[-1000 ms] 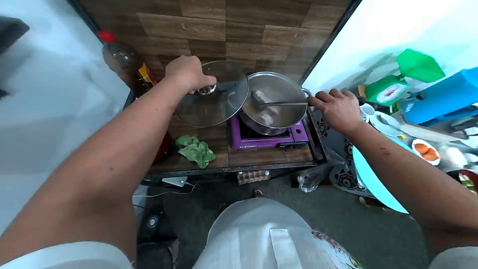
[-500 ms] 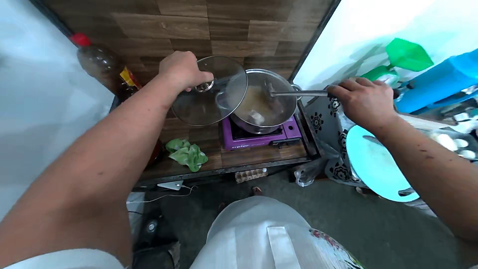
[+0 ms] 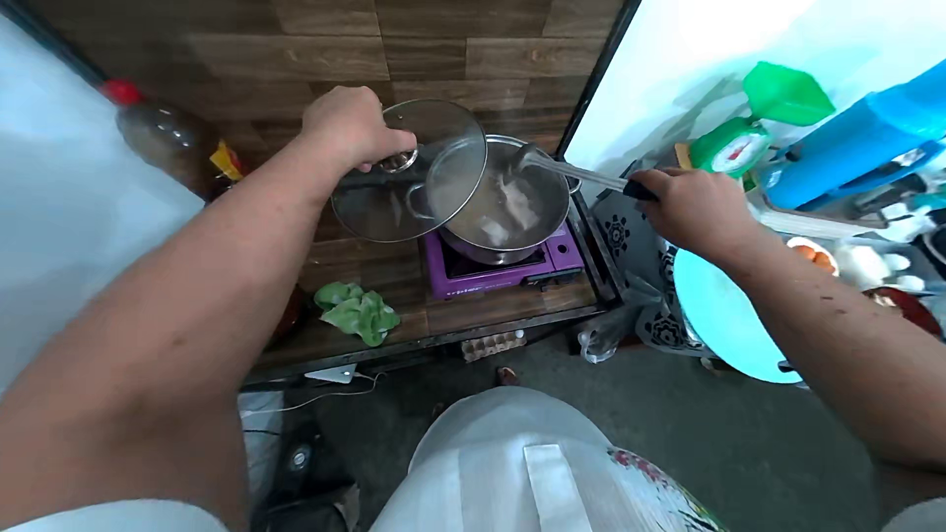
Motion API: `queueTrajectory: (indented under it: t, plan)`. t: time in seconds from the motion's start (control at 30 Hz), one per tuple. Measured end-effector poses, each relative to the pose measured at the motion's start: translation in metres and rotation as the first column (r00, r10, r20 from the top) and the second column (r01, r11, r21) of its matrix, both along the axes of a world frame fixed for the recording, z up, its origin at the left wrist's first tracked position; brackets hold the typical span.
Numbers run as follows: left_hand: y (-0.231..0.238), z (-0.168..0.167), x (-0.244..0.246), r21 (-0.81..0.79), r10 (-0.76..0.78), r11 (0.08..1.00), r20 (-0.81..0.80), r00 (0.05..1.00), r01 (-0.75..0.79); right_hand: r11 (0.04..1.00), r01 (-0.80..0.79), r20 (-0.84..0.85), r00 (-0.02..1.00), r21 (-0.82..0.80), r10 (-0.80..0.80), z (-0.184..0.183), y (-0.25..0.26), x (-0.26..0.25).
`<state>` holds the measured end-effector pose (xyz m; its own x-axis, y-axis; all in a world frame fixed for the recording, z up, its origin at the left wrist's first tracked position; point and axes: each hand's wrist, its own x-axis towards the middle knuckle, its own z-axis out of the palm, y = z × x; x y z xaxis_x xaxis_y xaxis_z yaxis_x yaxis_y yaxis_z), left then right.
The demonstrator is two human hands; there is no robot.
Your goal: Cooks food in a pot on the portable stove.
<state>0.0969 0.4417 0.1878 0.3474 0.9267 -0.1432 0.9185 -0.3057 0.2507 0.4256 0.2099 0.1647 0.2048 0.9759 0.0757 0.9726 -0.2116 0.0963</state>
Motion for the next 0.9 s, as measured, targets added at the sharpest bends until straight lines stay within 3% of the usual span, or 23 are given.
queueTrajectory:
  t: [0.27, 0.5, 0.7, 0.9]
  plan:
    - [-0.004, 0.002, 0.005, 0.006, 0.003, 1.000, -0.016, 1.000, -0.003, 0.963, 0.142, -0.086, 0.982, -0.230, -0.166, -0.009, 0.040, -0.044]
    - [-0.002, -0.002, 0.002, 0.005, -0.022, 1.000, -0.019, 1.000, 0.022, 0.876, 0.220, 0.009, 0.971, -0.429, -0.240, 0.010, 0.056, -0.065]
    - [-0.001, -0.003, -0.003, 0.007, -0.026, 1.000, 0.007, 1.000, 0.026, 0.800, 0.222, -0.204, 0.897, -0.557, -0.391, 0.033, 0.064, -0.041]
    - [0.001, -0.001, -0.005, 0.014, -0.013, 1.000, 0.026, 1.000, 0.013, 0.787, 0.206, -0.232, 0.886, -0.582, -0.403, 0.050, 0.053, -0.049]
